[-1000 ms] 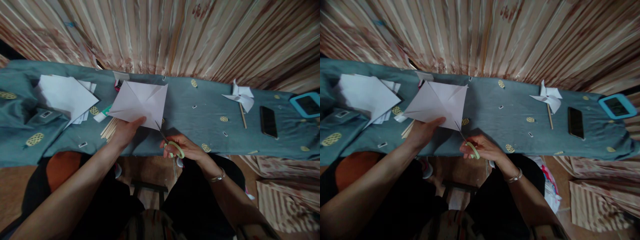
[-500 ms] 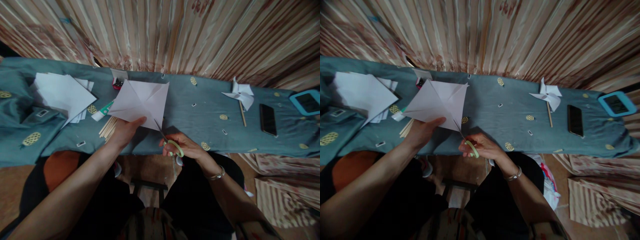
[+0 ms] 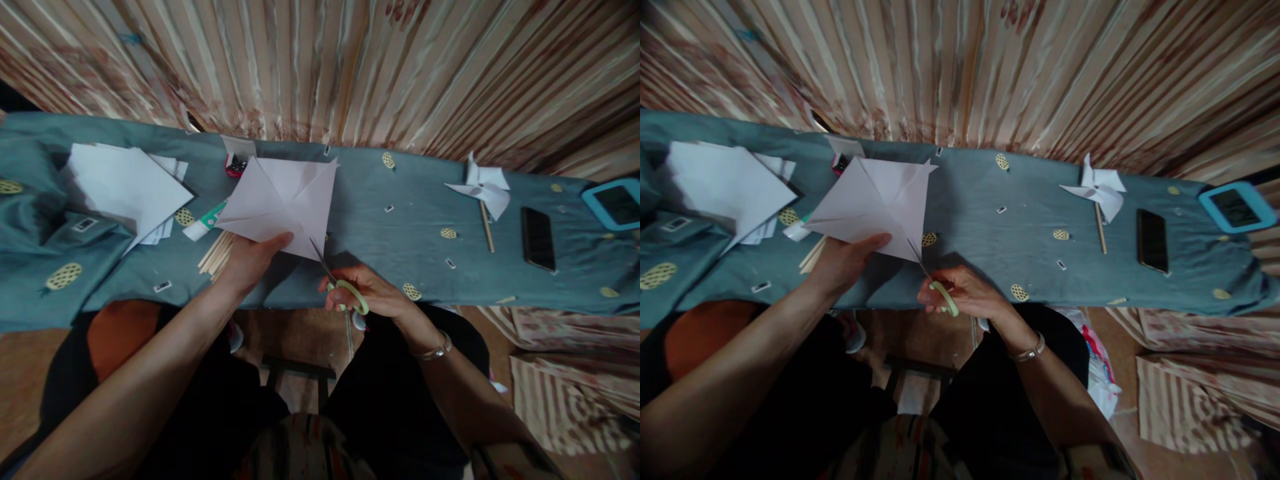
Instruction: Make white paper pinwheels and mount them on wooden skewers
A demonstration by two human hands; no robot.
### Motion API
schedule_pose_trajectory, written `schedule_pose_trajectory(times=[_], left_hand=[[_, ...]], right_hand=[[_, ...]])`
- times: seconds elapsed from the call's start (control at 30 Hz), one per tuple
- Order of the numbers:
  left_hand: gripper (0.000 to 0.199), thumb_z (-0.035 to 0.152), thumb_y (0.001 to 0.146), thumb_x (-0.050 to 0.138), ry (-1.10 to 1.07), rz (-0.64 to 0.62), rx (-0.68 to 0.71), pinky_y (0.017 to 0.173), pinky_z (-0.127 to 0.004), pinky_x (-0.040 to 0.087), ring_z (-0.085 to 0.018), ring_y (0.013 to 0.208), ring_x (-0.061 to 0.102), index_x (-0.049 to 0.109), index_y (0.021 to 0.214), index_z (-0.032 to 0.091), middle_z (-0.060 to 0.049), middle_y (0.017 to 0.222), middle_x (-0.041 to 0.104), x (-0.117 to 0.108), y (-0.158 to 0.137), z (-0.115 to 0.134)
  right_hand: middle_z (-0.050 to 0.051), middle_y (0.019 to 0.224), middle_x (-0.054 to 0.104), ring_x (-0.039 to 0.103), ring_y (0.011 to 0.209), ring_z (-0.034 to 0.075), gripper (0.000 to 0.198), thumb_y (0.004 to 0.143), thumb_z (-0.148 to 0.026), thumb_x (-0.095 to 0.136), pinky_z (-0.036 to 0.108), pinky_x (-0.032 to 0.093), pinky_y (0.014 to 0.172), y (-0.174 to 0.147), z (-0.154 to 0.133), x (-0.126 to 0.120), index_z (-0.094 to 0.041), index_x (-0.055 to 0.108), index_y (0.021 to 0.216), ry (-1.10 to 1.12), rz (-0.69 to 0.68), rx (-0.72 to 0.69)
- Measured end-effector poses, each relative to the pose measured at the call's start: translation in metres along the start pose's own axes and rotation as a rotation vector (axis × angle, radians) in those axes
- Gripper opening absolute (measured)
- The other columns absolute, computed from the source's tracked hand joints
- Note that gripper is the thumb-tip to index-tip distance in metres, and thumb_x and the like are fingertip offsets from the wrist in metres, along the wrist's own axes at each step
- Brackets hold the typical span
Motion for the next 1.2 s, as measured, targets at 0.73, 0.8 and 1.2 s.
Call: schedule_pose_trajectory(times=[0.73, 0.8, 1.2], left_hand=[[0.054, 0.030, 0.059, 0.080, 0.099, 0.037, 0.056, 0.106, -0.046, 0.048, -0.029, 0.106, 0.066, 0.064, 0.109, 0.020, -0.008, 0.107, 0.073, -0.004, 0.000, 0.010], [0.054, 0.031, 0.060, 0.080, 0.102, 0.034, 0.049, 0.106, -0.047, 0.047, -0.028, 0.107, 0.066, 0.064, 0.110, 0.019, -0.008, 0.106, 0.073, -0.004, 0.000, 0.010], [0.053, 0.031, 0.061, 0.080, 0.098, 0.038, 0.050, 0.108, -0.050, 0.045, -0.030, 0.110, 0.065, 0.065, 0.110, 0.020, -0.010, 0.108, 0.073, -0.008, 0.001, 0.006]], right_hand=[[-0.003, 0.063, 0.065, 0.058, 0.055, 0.007, 0.051, 0.068, -0.062, 0.080, 0.019, 0.046, 0.053, 0.004, 0.008, 0.001, -0.016, 0.066, 0.085, 0.038, 0.013, 0.005], [-0.003, 0.063, 0.065, 0.058, 0.055, 0.007, 0.051, 0.068, -0.061, 0.080, 0.019, 0.046, 0.053, 0.004, 0.009, 0.001, -0.016, 0.067, 0.085, 0.040, 0.016, 0.008], [-0.004, 0.061, 0.063, 0.057, 0.052, 0.006, 0.049, 0.064, -0.059, 0.084, 0.018, 0.044, 0.051, 0.006, 0.014, 0.000, -0.016, 0.067, 0.082, 0.105, 0.033, 0.024]])
Point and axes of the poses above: each hand's wrist, its own y-axis towards the middle knuckle, its own x-axis out of the palm, z = x × y, the point moved 10 cm from there along y, towards the middle knuckle
